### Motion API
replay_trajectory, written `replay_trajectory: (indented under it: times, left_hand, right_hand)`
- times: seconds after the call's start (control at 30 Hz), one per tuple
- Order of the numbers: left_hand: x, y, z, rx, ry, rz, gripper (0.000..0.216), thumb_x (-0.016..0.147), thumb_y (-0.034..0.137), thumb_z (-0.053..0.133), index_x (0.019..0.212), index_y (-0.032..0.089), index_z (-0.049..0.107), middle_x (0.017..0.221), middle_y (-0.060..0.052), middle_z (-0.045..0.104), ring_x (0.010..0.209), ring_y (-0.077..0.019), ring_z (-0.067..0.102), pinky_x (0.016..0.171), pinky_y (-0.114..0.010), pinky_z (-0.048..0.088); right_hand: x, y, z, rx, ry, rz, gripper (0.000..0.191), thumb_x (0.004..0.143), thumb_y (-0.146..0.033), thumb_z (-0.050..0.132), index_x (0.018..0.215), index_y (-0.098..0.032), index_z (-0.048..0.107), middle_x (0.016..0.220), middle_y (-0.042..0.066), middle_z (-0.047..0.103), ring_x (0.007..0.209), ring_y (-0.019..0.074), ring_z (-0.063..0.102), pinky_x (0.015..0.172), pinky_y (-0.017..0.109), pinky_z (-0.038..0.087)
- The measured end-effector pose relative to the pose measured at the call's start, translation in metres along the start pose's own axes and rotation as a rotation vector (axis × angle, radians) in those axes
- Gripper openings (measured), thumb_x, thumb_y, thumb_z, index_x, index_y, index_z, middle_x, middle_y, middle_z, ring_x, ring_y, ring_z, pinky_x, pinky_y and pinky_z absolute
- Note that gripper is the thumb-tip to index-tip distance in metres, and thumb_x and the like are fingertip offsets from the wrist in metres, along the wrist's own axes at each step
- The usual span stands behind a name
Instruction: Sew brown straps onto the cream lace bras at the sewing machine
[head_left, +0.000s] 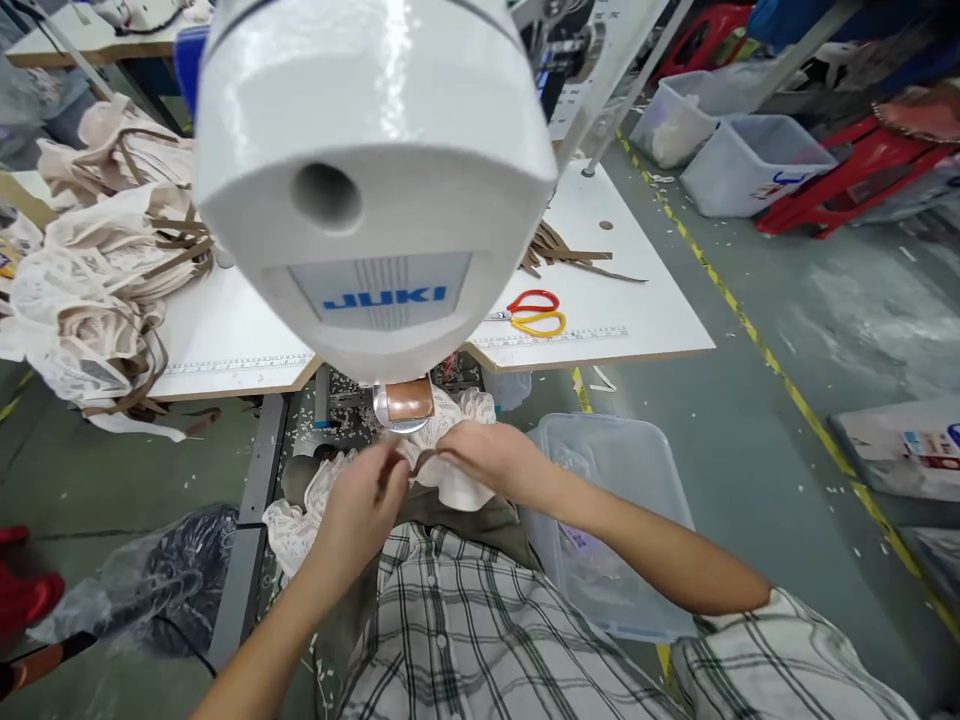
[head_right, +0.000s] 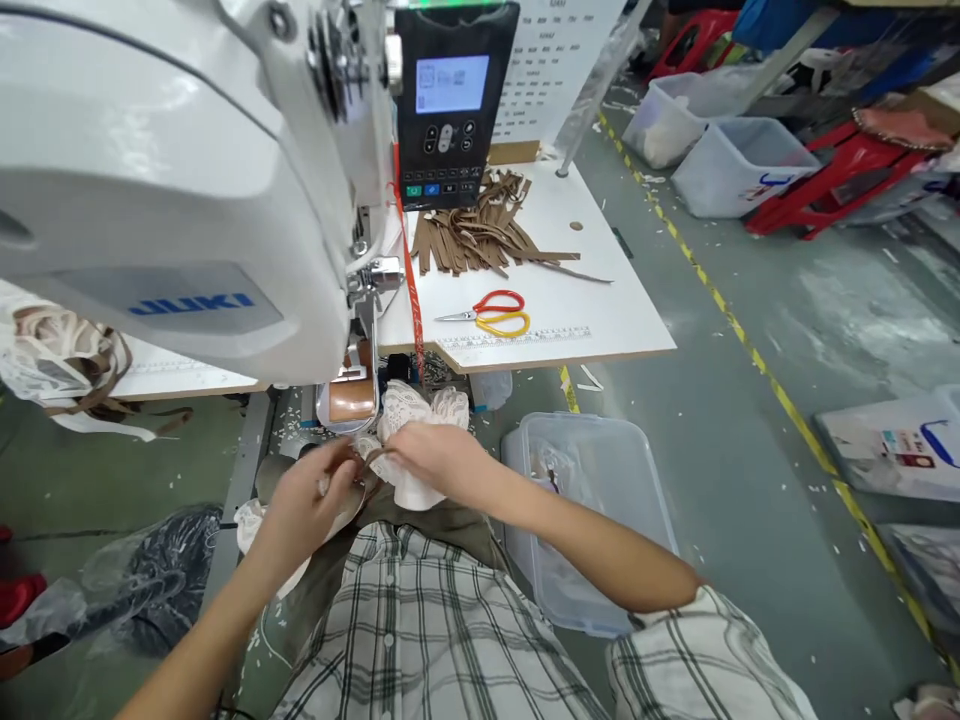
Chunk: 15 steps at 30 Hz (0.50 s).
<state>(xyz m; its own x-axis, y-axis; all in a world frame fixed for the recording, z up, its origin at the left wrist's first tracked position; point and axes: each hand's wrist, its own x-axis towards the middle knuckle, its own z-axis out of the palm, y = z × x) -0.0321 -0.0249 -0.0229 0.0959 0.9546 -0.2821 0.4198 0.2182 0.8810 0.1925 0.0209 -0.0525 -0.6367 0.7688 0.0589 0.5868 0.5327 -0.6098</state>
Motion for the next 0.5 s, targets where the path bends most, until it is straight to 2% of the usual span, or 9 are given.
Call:
replay_trajectory:
  times: [0.07,0.1,0.13,0.17,0.2,0.23,0.3,0.4,0.5]
  left_hand:
    - [-0.003,-0.019,0.011,0.010,0.276,0.104,0.023,0.084,0.043,0.065,0.092,0.022,0.070,0.090,-0.009,0.068,0.090,-0.0246,0.062,0.088,-0.038,0.046]
    - [-0.005,-0.028,0.020,-0.064,0.291,0.109,0.030,0.082,0.045,0.066,0.100,0.022,0.069,0.095,-0.009,0.068,0.095,-0.0252,0.061,0.091,-0.039,0.046]
    - [-0.007,-0.036,0.032,-0.200,0.206,0.073,0.040,0.083,0.049,0.066,0.112,0.022,0.065,0.097,-0.009,0.067,0.095,-0.0244,0.061,0.091,-0.040,0.047]
    - [-0.008,-0.042,0.045,-0.385,0.051,0.013,0.053,0.084,0.054,0.063,0.126,0.023,0.057,0.098,-0.008,0.068,0.092,-0.0234,0.063,0.088,-0.040,0.049]
    - [-0.010,-0.045,0.059,-0.584,-0.118,-0.058,0.065,0.084,0.061,0.059,0.137,0.025,0.047,0.103,-0.009,0.068,0.092,-0.0232,0.064,0.087,-0.042,0.050]
    - [-0.011,-0.045,0.072,-0.765,-0.218,-0.102,0.076,0.082,0.071,0.054,0.143,0.028,0.041,0.109,-0.009,0.067,0.094,-0.0240,0.065,0.087,-0.043,0.050]
    - [-0.017,-0.040,0.090,-1.035,-0.287,-0.111,0.091,0.075,0.086,0.042,0.148,0.033,0.033,0.120,-0.010,0.064,0.101,-0.0273,0.064,0.088,-0.045,0.051]
    - [-0.031,-0.024,0.094,-1.116,-0.176,0.056,0.097,0.068,0.095,0.030,0.150,0.043,0.027,0.136,-0.007,0.058,0.115,-0.0323,0.060,0.090,-0.049,0.051]
    - [-0.040,-0.011,0.076,-0.855,0.011,0.378,0.096,0.067,0.094,0.036,0.150,0.048,0.021,0.155,-0.004,0.038,0.129,-0.0372,0.050,0.095,-0.052,0.051]
  right_hand:
    - [0.000,0.011,-0.004,0.233,0.166,0.241,0.018,0.095,-0.032,0.052,0.093,-0.020,0.065,0.083,0.004,0.067,0.073,0.0158,0.060,0.064,0.026,0.043]
    - [-0.001,0.014,-0.005,0.442,0.250,0.357,0.018,0.092,-0.036,0.055,0.091,-0.019,0.063,0.080,0.003,0.066,0.070,0.0147,0.059,0.063,0.025,0.043]
    - [-0.001,0.015,-0.005,0.699,0.314,0.454,0.020,0.088,-0.039,0.060,0.089,-0.019,0.062,0.078,0.002,0.065,0.067,0.0136,0.058,0.062,0.025,0.043]
    - [-0.002,0.013,-0.002,0.970,0.349,0.526,0.024,0.084,-0.042,0.065,0.088,-0.018,0.061,0.076,0.001,0.064,0.065,0.0127,0.057,0.060,0.024,0.044]
    - [-0.002,0.009,0.001,1.232,0.345,0.586,0.028,0.080,-0.043,0.068,0.086,-0.018,0.060,0.073,0.000,0.064,0.062,0.0119,0.057,0.058,0.023,0.045]
    - [-0.003,0.003,0.005,1.461,0.313,0.639,0.029,0.076,-0.043,0.072,0.084,-0.017,0.060,0.070,-0.001,0.064,0.059,0.0110,0.056,0.056,0.023,0.045]
    - [-0.005,-0.013,0.012,1.749,0.221,0.717,0.029,0.072,-0.038,0.076,0.081,-0.017,0.058,0.065,-0.002,0.062,0.053,0.0092,0.056,0.051,0.020,0.045]
    - [-0.008,-0.038,0.006,1.824,0.102,0.658,0.031,0.073,-0.040,0.076,0.081,-0.018,0.056,0.063,-0.003,0.062,0.049,0.0082,0.055,0.045,0.018,0.043]
    - [-0.004,-0.053,-0.017,1.646,0.025,0.452,0.034,0.081,-0.050,0.068,0.084,-0.019,0.055,0.067,-0.002,0.060,0.050,0.0098,0.055,0.045,0.021,0.045]
